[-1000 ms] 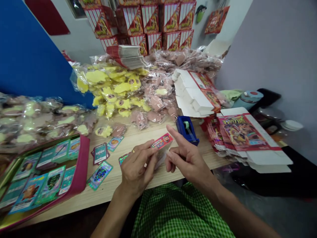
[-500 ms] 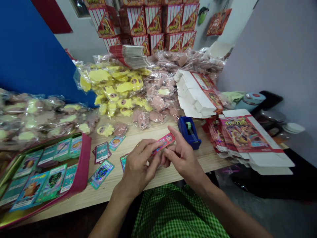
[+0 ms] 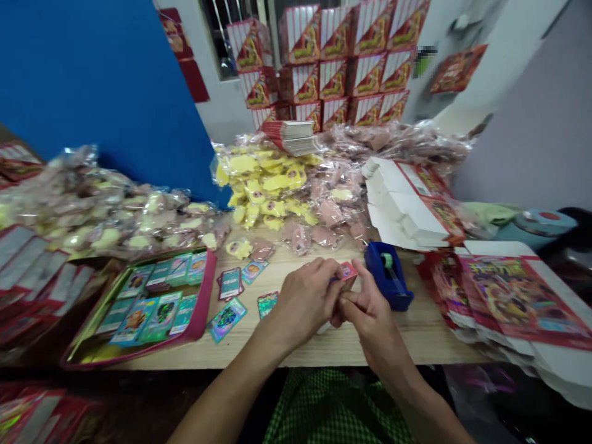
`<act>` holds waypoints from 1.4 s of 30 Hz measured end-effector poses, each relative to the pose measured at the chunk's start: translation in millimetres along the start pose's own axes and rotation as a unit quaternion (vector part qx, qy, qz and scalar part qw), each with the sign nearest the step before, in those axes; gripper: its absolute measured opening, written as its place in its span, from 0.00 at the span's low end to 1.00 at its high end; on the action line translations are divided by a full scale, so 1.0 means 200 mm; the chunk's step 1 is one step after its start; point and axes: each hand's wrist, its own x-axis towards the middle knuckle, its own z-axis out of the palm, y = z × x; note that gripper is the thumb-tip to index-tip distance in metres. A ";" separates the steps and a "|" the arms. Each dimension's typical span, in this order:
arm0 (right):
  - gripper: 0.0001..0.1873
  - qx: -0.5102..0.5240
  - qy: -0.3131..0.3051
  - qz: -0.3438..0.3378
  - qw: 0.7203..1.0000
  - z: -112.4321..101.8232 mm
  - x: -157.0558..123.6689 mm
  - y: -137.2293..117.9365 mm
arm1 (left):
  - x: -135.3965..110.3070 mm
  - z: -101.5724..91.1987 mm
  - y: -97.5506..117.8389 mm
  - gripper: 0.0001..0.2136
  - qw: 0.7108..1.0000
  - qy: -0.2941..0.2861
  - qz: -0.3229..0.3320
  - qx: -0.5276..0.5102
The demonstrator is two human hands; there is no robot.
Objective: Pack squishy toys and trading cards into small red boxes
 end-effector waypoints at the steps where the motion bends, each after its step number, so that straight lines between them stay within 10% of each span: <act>1: 0.58 -0.006 -0.001 0.018 1.000 -0.02 -0.01 0.01 | -0.01 0.01 -0.01 0.02 0.999 0.033 -0.010 0.009; 5: 0.57 -0.088 0.044 0.026 0.995 -0.20 -0.06 0.03 | -0.08 0.10 -0.11 0.03 0.976 0.171 -0.112 -0.070; 9: 0.40 -0.207 0.142 -0.049 0.967 -0.40 -0.05 -0.03 | -0.24 0.29 -0.20 0.02 0.964 0.189 -0.182 -0.046; 14: 0.18 -0.370 0.063 -0.095 0.922 -0.43 0.12 -0.10 | -0.36 0.43 -0.19 0.13 0.988 0.111 -0.063 0.084; 19: 0.20 -0.615 -0.105 -0.128 0.771 -0.15 0.39 -0.09 | -0.28 0.37 -0.15 0.39 0.986 -0.145 0.011 0.085; 30: 0.29 -0.669 -0.314 -0.194 0.646 0.72 0.67 0.14 | -0.17 0.60 -0.17 0.36 0.975 -0.191 -0.108 -0.046; 36: 0.37 -0.680 -0.289 -0.170 0.652 0.93 0.82 0.30 | -0.10 0.78 -0.26 0.33 0.957 -0.144 -0.205 -0.145; 42: 0.17 -0.568 -0.256 -0.125 0.772 0.82 0.94 0.08 | -0.13 0.62 -0.23 0.27 0.971 -0.214 -0.100 -0.042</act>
